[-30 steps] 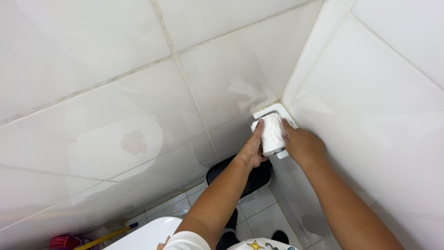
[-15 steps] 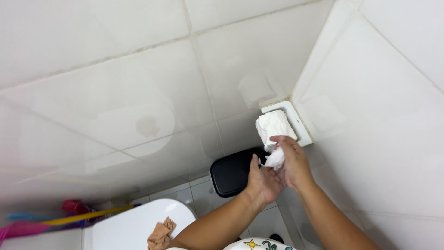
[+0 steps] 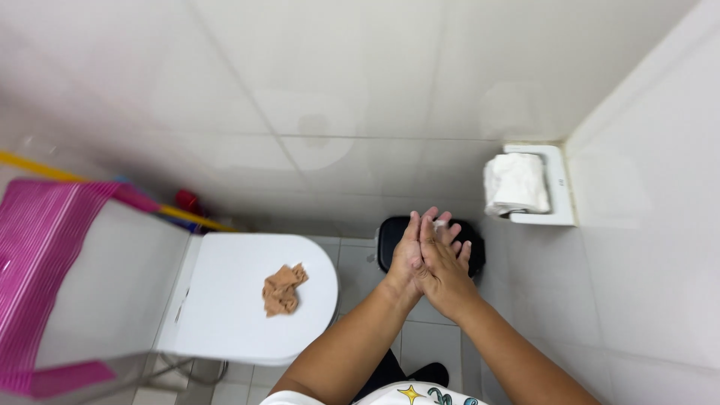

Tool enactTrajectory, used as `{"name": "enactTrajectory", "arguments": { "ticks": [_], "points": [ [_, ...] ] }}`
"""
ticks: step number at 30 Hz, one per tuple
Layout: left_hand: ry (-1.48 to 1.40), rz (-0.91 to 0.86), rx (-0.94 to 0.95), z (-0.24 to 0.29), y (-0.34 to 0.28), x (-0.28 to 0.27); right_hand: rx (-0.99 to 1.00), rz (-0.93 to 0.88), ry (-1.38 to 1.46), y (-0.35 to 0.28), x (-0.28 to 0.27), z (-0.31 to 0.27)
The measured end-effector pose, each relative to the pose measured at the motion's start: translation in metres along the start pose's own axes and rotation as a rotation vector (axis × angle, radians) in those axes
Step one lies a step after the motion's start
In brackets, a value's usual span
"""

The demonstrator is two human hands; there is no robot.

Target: The person retrieves a new roll of toilet paper from a trash bin, removes the old roll from the wall-mounted holder, and installs the new roll. They then wipe the toilet seat and the trash bin lid with a cloth.

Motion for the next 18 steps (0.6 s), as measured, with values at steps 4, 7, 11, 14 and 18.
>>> {"name": "enactTrajectory", "arguments": {
  "ticks": [4,7,11,14,18],
  "points": [
    [-0.075,0.093,0.122,0.013,-0.012,-0.036,-0.099,-0.115,0.026,0.008,0.012,-0.031],
    [0.027,0.060,0.201,0.019,-0.011,-0.064,-0.102,-0.094,-0.042,0.016,0.023,-0.028],
    [0.611,0.206,0.386,0.028,-0.007,-0.101,0.220,-0.061,0.727,0.032,0.034,0.010],
    [0.905,0.293,0.422,0.041,-0.018,-0.121,0.492,-0.120,0.860,0.043,0.034,-0.002],
    [0.658,0.402,0.352,0.070,-0.023,-0.160,0.502,-0.055,0.657,0.058,0.077,0.007]
  ]
}}
Point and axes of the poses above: each hand's wrist, its own y-axis towards the middle knuckle, its own x-axis out of the palm, z = x × y, the point moved 4 cm from there along y, towards the middle knuckle, and after that the axes turned 7 degrees about -x, right-handed, at the moved point
